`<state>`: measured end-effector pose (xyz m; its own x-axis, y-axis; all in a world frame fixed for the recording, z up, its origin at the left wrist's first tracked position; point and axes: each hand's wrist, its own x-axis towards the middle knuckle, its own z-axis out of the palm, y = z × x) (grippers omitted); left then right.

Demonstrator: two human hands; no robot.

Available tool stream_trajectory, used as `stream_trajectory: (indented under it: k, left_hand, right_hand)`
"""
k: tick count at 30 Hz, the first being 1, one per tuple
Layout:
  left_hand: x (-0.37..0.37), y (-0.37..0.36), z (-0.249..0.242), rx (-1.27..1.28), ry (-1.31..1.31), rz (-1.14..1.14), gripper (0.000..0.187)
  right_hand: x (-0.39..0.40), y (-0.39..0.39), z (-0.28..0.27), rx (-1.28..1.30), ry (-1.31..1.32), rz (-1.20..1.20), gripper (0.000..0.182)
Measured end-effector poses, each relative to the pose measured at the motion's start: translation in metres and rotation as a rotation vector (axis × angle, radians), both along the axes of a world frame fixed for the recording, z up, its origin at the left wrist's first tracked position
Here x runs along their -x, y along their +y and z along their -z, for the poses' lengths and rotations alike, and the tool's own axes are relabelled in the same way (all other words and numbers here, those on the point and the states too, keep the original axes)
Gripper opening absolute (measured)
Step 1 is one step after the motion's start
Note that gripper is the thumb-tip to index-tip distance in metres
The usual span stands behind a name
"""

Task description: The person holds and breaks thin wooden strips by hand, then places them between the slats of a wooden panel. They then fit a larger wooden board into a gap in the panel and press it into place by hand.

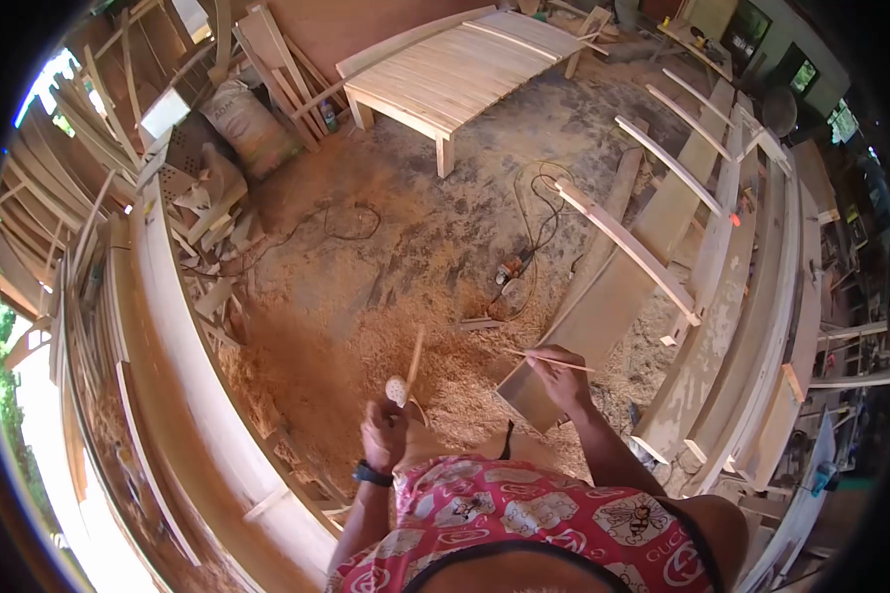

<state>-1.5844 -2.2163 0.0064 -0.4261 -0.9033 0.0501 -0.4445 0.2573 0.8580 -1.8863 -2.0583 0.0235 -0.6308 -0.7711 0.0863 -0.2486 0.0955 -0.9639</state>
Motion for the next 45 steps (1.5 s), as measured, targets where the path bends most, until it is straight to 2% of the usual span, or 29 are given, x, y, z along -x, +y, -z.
stream_trajectory:
  k: [2, 5, 8, 10, 11, 16, 17, 20, 21, 24, 25, 27, 28, 29, 30, 31, 32, 33, 34, 35, 36, 38, 39, 40, 41, 42, 44, 45]
  left_hand:
    - [-0.013, -0.058, -0.019, -0.132, 0.049, -0.025, 0.029]
    - [-0.036, -0.142, -0.032, -0.049, -0.110, -0.015, 0.021]
    - [-0.032, -0.204, -0.047, -0.024, -0.221, 0.013, 0.019]
    - [-0.027, -0.235, -0.049, -0.044, -0.261, 0.027, 0.020]
    - [-0.018, -0.247, -0.045, -0.053, -0.231, 0.031, 0.021]
    - [0.045, -0.286, -0.036, -0.181, -0.192, 0.098, 0.022]
    - [0.059, -0.292, -0.028, -0.180, -0.138, 0.136, 0.016]
    - [0.108, -0.317, -0.030, -0.198, -0.125, 0.201, 0.023]
    - [0.124, -0.332, -0.033, -0.227, -0.130, 0.242, 0.031]
    - [0.171, -0.389, -0.010, -0.262, -0.188, 0.277, 0.025]
    - [0.181, -0.411, 0.013, -0.261, -0.205, 0.286, 0.025]
    - [0.194, -0.462, 0.075, -0.019, -0.300, 0.472, 0.022]
    - [0.214, -0.483, 0.086, -0.028, -0.314, 0.486, 0.022]
    - [0.229, -0.498, 0.093, -0.094, -0.444, 0.448, 0.023]
    - [0.243, -0.513, 0.098, -0.157, -0.572, 0.405, 0.025]
    - [0.257, -0.529, 0.101, -0.171, -0.590, 0.415, 0.025]
    - [0.271, -0.547, 0.105, -0.193, -0.609, 0.409, 0.027]
    - [0.286, -0.562, 0.106, -0.215, -0.624, 0.399, 0.029]
    - [0.297, -0.568, 0.101, -0.228, -0.631, 0.400, 0.029]
    - [0.313, -0.583, 0.100, -0.199, -0.622, 0.399, 0.029]
    - [0.328, -0.595, 0.096, -0.167, -0.614, 0.398, 0.029]
    - [0.357, -0.616, 0.086, -0.190, -0.639, 0.415, 0.029]
    - [0.371, -0.625, 0.082, -0.246, -0.676, 0.411, 0.029]
    - [0.386, -0.634, 0.081, -0.304, -0.714, 0.408, 0.030]
    - [0.392, -0.635, 0.081, -0.311, -0.726, 0.421, 0.030]
    - [0.405, -0.648, 0.089, -0.250, -0.690, 0.488, 0.030]
    - [0.431, -0.674, 0.111, -0.204, -0.660, 0.571, 0.030]
    - [0.440, -0.689, 0.131, -0.183, -0.683, 0.591, 0.033]
  right_hand:
    - [-0.009, -0.059, -0.041, -0.054, 0.225, -0.022, 0.013]
    - [-0.011, -0.120, -0.070, -0.082, 0.288, -0.026, 0.014]
    - [-0.003, -0.152, -0.067, -0.026, 0.279, 0.011, 0.017]
    - [0.000, -0.157, -0.050, -0.054, 0.024, 0.191, 0.015]
    - [0.005, -0.160, -0.047, -0.055, 0.009, 0.211, 0.015]
    - [0.038, -0.192, -0.049, -0.043, 0.204, 0.354, 0.014]
    - [0.050, -0.204, -0.053, -0.058, 0.284, 0.353, 0.013]
    - [0.098, -0.247, -0.030, -0.005, 0.294, 0.384, 0.013]
    - [0.112, -0.267, -0.029, 0.003, 0.312, 0.408, 0.014]
    - [0.170, -0.327, 0.007, 0.085, 0.301, 0.451, 0.015]
    - [0.188, -0.345, 0.013, -0.015, 0.122, 0.436, 0.017]
    - [0.229, -0.388, 0.079, 0.016, 0.039, 0.470, 0.018]
    - [0.253, -0.408, 0.102, 0.053, -0.022, 0.493, 0.018]
    - [0.270, -0.425, 0.106, 0.033, -0.041, 0.504, 0.018]
    - [0.286, -0.444, 0.109, -0.118, 0.014, 0.468, 0.019]
    - [0.303, -0.462, 0.114, -0.268, 0.068, 0.426, 0.020]
    - [0.322, -0.481, 0.126, -0.284, 0.055, 0.428, 0.020]
    - [0.343, -0.499, 0.153, -0.075, 0.027, 0.369, 0.020]
    - [0.349, -0.516, 0.133, 0.135, 0.000, 0.308, 0.019]
    - [0.359, -0.532, 0.113, -0.210, 0.225, 0.286, 0.021]
    - [0.369, -0.551, 0.117, -0.221, 0.216, 0.283, 0.021]
    - [0.395, -0.586, 0.133, 0.229, -0.167, 0.233, 0.026]
    - [0.409, -0.601, 0.137, 0.222, -0.177, 0.244, 0.026]
    - [0.423, -0.614, 0.141, 0.276, -0.300, 0.220, 0.028]
    - [0.427, -0.617, 0.145, 0.330, -0.422, 0.197, 0.030]
    - [0.438, -0.632, 0.148, 0.322, -0.430, 0.213, 0.030]
    - [0.457, -0.656, 0.158, 0.650, -0.812, 0.130, 0.032]
    - [0.467, -0.669, 0.171, 0.639, -0.819, 0.154, 0.032]
